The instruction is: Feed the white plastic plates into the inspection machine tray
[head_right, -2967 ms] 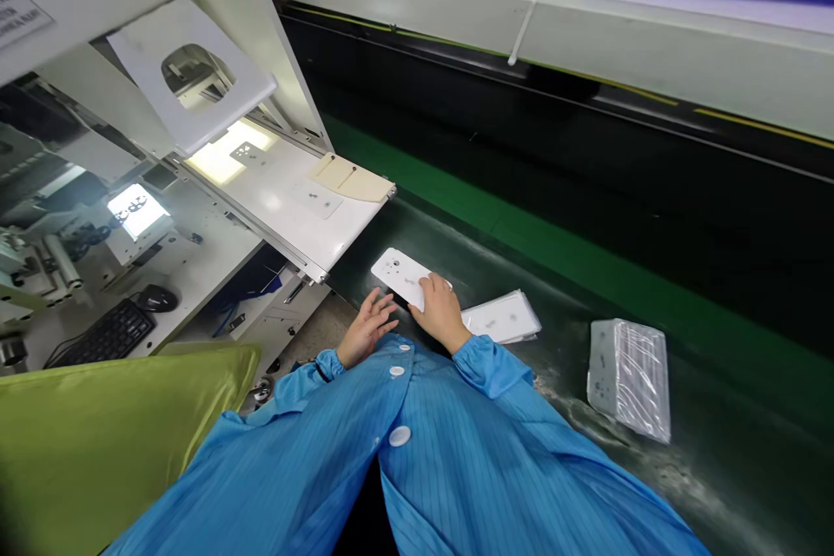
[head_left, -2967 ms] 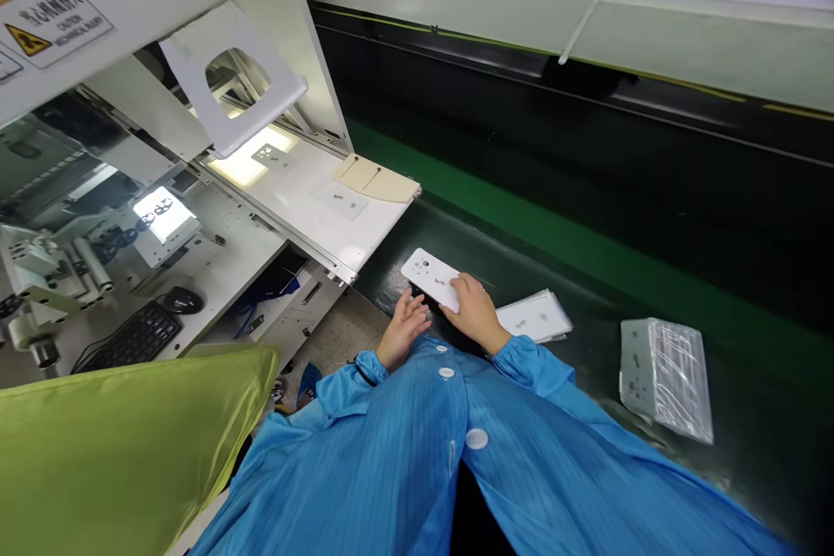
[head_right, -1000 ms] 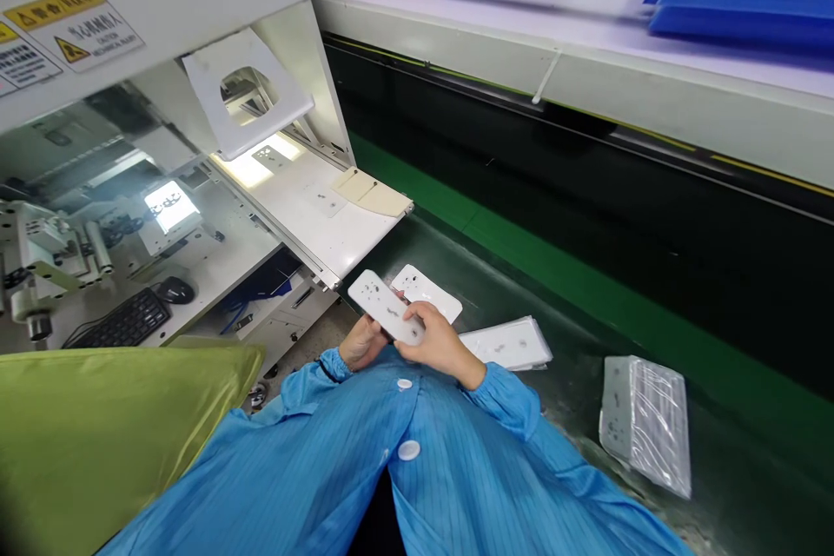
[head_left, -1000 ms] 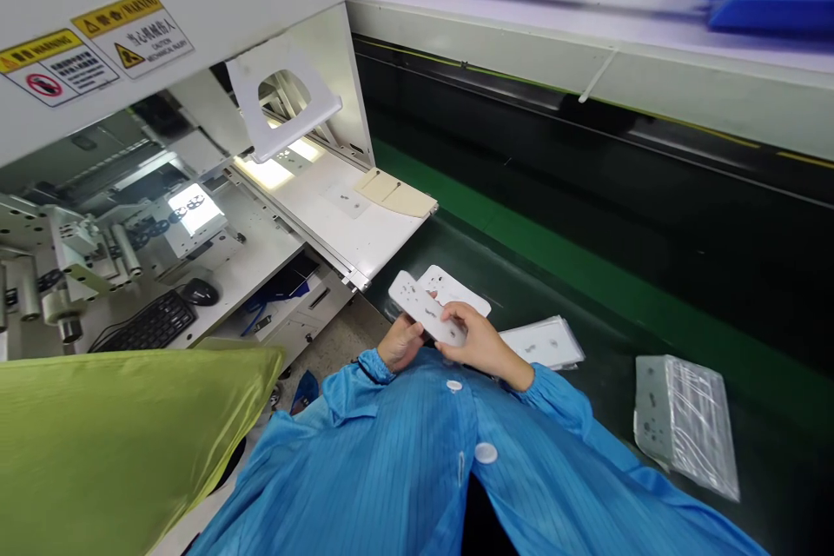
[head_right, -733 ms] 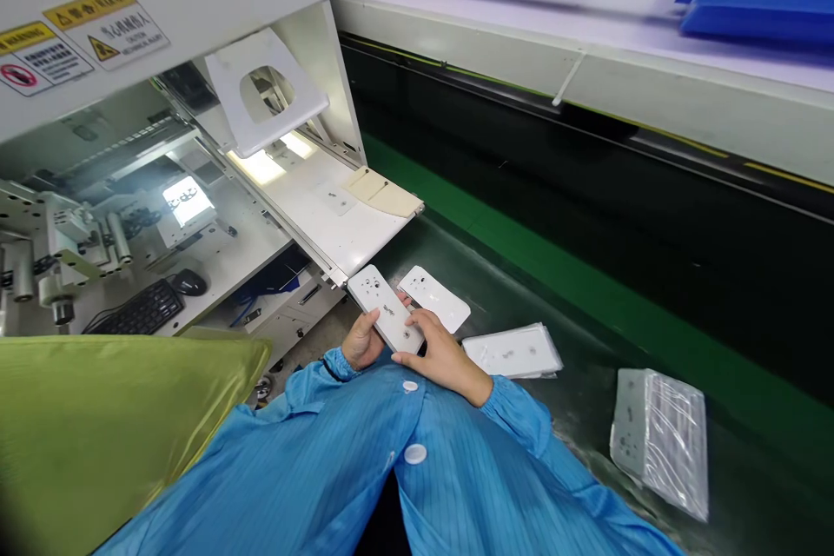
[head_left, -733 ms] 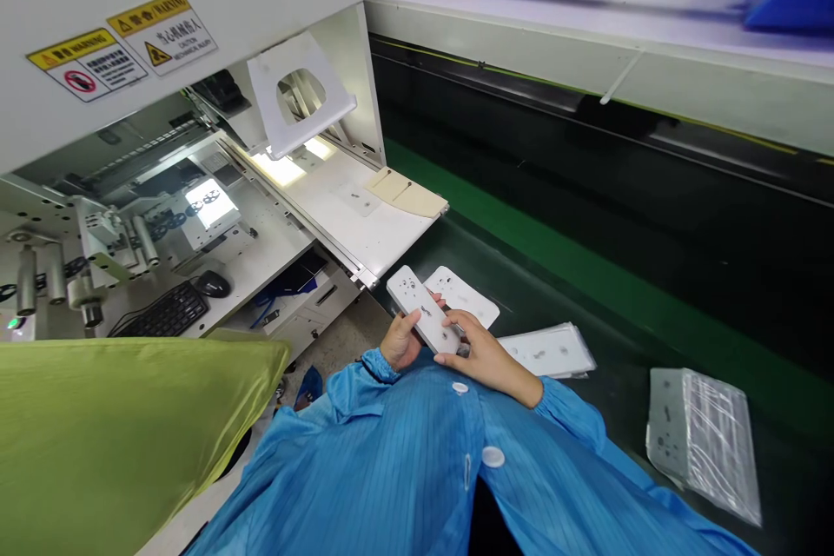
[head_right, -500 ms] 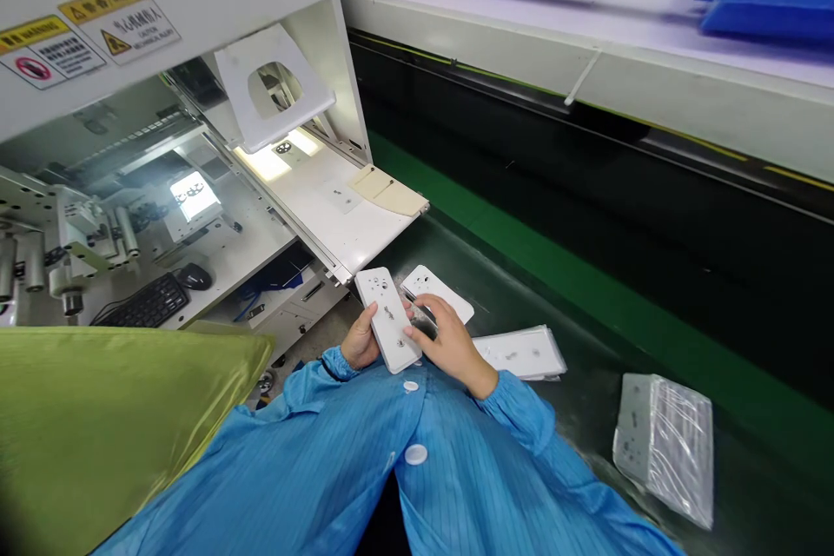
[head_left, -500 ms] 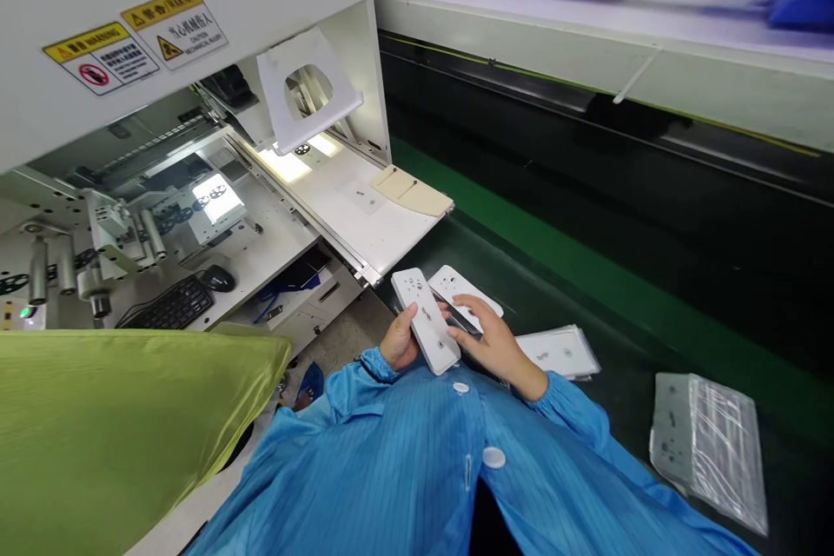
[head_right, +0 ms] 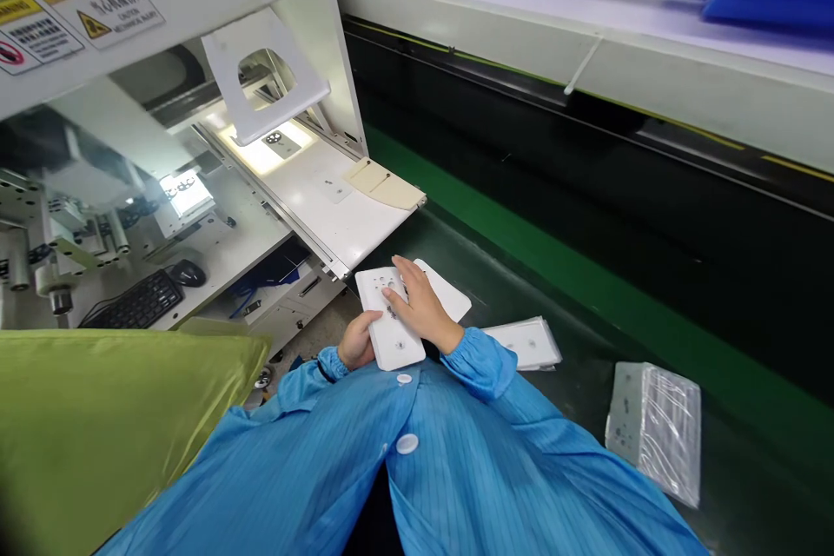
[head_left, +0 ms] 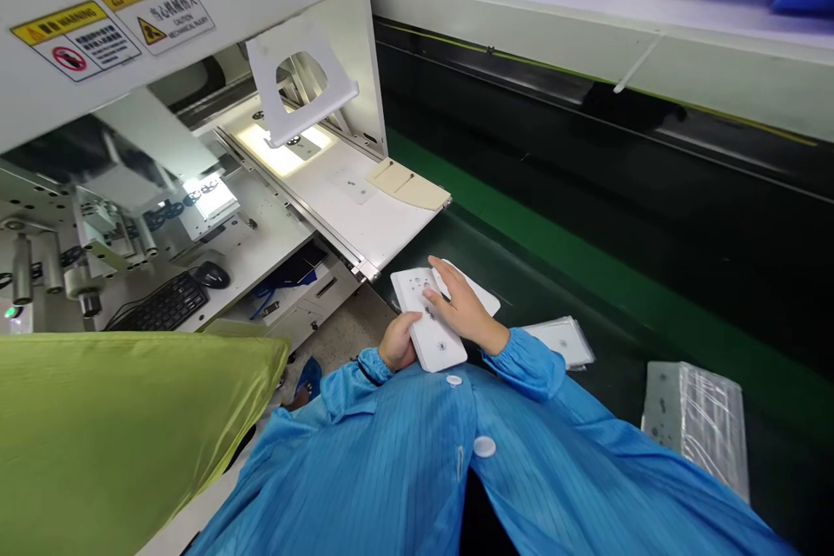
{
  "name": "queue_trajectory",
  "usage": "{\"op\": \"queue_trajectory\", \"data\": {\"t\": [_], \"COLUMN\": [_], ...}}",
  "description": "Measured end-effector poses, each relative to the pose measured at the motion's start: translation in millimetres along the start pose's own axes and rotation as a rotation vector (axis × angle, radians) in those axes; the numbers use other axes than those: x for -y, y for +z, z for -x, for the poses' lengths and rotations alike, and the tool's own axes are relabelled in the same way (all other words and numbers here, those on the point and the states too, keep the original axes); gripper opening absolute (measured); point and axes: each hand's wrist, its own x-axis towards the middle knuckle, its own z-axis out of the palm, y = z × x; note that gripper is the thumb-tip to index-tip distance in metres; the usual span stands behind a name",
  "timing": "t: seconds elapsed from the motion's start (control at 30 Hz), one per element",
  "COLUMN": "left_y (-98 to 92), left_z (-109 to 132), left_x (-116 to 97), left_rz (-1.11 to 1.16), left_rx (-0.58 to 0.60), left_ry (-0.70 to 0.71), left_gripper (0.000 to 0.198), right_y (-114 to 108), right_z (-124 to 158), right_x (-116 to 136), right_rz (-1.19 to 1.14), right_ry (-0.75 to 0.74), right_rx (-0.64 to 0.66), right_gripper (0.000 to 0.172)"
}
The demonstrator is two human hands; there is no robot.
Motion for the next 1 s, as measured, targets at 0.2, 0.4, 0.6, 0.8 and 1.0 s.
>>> {"op": "queue_trajectory", "data": {"t": [0.2, 0.4, 0.6, 0.8, 1.0], "left_y": [-14.8, -13.5, -11.2, -11.4, -14.9], "left_z": [3.3, 8.0, 6.5, 0.9, -8.3], "left_x": [-10.9, -11.3, -13.9, -19.1, -22.7], "left_rz": [0.032, 0.002, 0.026, 0.007, -0.013], "left_rx": [-0.194, -0.192, -0.212, -0.230, -0.182], "left_ry": [0.196, 0.239, 0.282, 0.327, 0.316], "left_gripper": [0.055, 0.067, 0.073, 0.068, 0.065], "right_y": [16.9, 17.6, 10.4, 15.9, 21.4], "right_z": [38.9, 39.8, 26.4, 22.6, 14.0], "right_x": [-18.3, -25.7, -24.1, -10.4, -13.0], "right_rz": [-0.288, -0.357, -0.329, 0.122, 0.123], "right_ry": [0.282, 0.405, 0.432, 0.056, 0.091], "right_rx": [0.050, 0.124, 0.104, 0.115, 0.197], "right_gripper": [0.045, 0.031, 0.038, 0.049, 0.057]}}
